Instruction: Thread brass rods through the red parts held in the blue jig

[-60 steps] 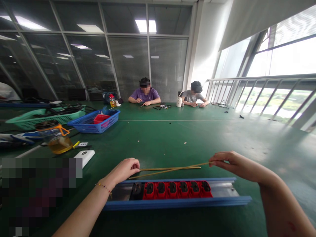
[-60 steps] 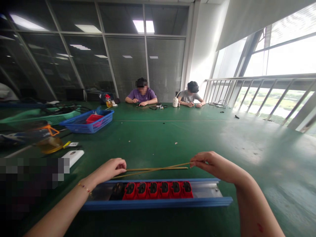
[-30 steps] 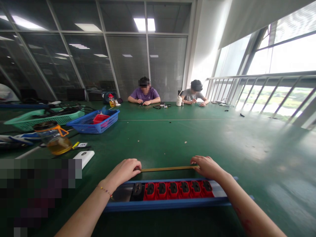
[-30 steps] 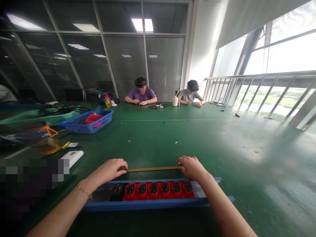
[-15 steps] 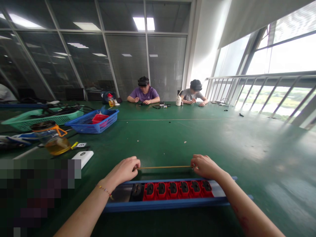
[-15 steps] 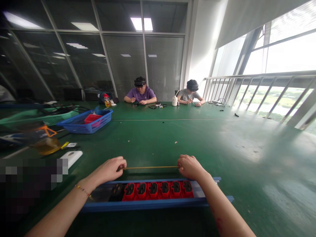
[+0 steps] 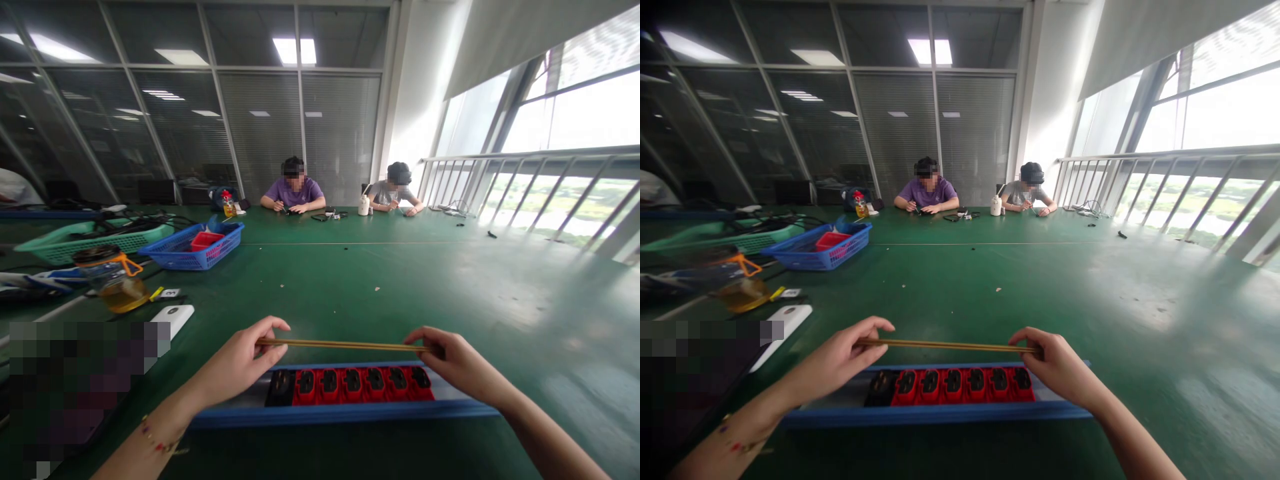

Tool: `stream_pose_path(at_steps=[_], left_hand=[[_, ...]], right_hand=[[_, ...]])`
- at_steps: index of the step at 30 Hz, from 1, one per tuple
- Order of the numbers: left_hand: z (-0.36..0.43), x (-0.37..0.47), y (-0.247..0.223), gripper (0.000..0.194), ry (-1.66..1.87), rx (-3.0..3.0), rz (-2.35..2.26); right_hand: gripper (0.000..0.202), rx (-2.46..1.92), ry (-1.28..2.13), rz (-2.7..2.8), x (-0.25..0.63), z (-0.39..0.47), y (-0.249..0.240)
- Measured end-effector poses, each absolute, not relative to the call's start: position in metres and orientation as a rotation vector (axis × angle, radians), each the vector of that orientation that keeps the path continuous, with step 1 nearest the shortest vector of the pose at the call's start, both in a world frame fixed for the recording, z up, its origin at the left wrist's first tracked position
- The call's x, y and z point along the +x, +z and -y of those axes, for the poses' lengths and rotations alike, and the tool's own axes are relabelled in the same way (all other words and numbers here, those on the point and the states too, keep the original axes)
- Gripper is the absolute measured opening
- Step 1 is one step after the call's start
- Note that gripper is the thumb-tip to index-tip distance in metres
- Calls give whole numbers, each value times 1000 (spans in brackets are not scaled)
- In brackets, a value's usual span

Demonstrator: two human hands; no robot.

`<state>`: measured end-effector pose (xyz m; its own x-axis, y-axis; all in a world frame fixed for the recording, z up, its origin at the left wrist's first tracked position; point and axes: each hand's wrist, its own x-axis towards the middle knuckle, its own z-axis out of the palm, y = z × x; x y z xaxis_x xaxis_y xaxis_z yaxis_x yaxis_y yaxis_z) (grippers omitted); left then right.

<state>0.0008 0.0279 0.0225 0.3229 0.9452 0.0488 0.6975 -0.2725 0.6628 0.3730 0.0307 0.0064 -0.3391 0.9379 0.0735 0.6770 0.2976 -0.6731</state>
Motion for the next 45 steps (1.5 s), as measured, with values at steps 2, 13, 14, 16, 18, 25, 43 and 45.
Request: stream_pose_path(at_steps=[2,13,14,16,18,25,43,45], left_hand=[[-20,2,22,35,624,2018,-1465],[-9,0,-8,34,551,1913,-1572],[-8,0,-8,34,542,1916,-1580],[-6,1,-7,33,531,1922,-1594],[-5,2,-6,32,528,1923,-1602],[-7,4,-8,32,523,1942,-1573],[-10,2,-1,26,555,2064,-1555],[-12,1,5,23,547,2126,-1548]], right_hand=[[27,-1404,885,2040,373,-19,4],[34,-1549,738,1904,371,-15,-26],[35,-1573,703,1905,370,-16,-29],[35,-1612,643,1907,370,-18,-33],[35,-1635,602,1907,369,-19,-36],[33,-1589,591,1933,365,-18,-35],[32,-1420,930,1857,374,-15,-28],[31,-1412,927,1857,373,-15,-27]])
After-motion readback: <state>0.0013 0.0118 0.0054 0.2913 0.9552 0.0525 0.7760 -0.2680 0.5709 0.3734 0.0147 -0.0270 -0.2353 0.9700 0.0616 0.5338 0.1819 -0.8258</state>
